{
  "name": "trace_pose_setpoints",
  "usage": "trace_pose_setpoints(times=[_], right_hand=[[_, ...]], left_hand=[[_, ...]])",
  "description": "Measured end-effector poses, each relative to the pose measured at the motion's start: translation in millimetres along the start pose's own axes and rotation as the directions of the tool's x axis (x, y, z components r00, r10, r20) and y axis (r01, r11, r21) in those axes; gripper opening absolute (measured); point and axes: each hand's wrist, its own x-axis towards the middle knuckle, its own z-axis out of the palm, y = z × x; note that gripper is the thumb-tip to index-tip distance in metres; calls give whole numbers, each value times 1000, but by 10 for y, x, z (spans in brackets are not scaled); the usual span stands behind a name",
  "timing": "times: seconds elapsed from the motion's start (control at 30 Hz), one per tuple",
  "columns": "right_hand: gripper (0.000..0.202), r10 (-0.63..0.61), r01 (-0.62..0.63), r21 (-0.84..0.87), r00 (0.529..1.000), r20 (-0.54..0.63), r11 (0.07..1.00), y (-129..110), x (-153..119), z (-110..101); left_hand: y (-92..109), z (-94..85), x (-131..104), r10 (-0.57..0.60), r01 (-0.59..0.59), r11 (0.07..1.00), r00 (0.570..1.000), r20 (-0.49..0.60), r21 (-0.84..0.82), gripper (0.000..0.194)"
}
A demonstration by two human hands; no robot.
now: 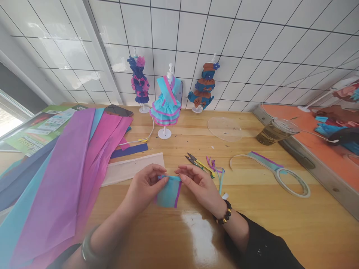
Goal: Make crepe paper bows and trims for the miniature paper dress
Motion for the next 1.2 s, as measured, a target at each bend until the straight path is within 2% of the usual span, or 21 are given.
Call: trace_pose_setpoints(times=[0.1,0.27,0.4,0.57,0.73,0.9,1.07,1.2], right_hand=[[28,-2,2,1,1000,16,1000,-26,-22,26],[30,-87,85,-165,996,-5,983,-19,-38,68],[29,-91,80,-231,995,-36,970,-6,-28,65],[28,-61,48,-182,996,-66,982,6,-9,32],[29,-9,7,-44,999,-53,999,20,12,10],[30,9,-9,-24,1000,-11,1000,20,11,7],[30,15,-15,-13,1000,2,1000,-8,6,22],[29,23,-23,-20,1000,5,1000,-32,4,27]], left_hand=[[-25,39,-19,21,-21,999,1000,0,30,16],[-88,115,-33,39,-41,999,999,38,36,15],[-110,125,-33,53,-55,998,998,43,42,15],[-58,94,-27,53,-52,998,998,46,-19,17],[-22,47,-19,58,-57,998,997,40,-34,18],[4,16,-5,127,-128,987,992,17,92,12],[40,2,2,41,-42,996,999,20,75,11],[45,3,12,21,-23,998,999,43,53,12]])
